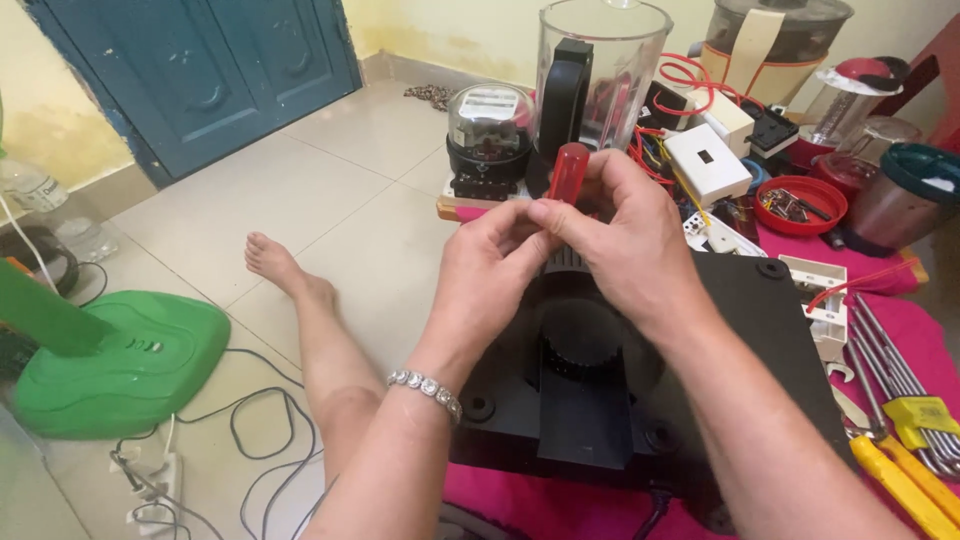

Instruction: The person uses a red-handled screwdriver to tighten screws on the bottom casing of a black electronic device. The person rotates the device to access different screw locations and continues tightening them.

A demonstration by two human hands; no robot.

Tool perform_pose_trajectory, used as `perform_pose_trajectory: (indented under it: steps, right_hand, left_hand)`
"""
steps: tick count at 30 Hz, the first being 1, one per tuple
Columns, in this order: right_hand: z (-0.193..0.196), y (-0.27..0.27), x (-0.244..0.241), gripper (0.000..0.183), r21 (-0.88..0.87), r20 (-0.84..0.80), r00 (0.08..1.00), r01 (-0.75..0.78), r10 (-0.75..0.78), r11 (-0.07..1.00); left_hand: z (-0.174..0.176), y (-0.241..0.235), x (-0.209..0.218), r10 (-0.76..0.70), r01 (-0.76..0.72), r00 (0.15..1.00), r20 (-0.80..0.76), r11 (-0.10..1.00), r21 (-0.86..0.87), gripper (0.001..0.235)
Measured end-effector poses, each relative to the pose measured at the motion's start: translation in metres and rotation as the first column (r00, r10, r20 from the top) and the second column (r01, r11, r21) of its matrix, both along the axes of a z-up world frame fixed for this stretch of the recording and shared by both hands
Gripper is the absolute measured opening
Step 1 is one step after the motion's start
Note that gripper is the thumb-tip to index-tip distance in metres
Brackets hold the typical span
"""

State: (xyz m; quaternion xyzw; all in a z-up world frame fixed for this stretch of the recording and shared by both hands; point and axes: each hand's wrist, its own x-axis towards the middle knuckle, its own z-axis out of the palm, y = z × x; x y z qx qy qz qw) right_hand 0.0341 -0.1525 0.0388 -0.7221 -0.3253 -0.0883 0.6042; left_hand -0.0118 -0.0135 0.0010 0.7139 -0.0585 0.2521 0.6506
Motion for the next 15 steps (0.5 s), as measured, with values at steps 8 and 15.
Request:
perform_pose_trajectory:
  steps: [8,15]
  right_hand:
    - [0.006,-0.004,-0.003,0.033,0.037,-0.121,0.987,-0.105,0.108,0.994]
    - [0.002,0.010,-0.014,0.020,-0.028,0.002,0.980,0.201,-0.201,0.979]
  left_hand:
    - [-0.008,0.014,0.010,-0.196,0.196,0.981,0.000,0.979,-0.063,0.028]
    - [-0.008,0.008,0.005,-0.164,0.165,0.985,-0.049,0.986,0.010,0.032]
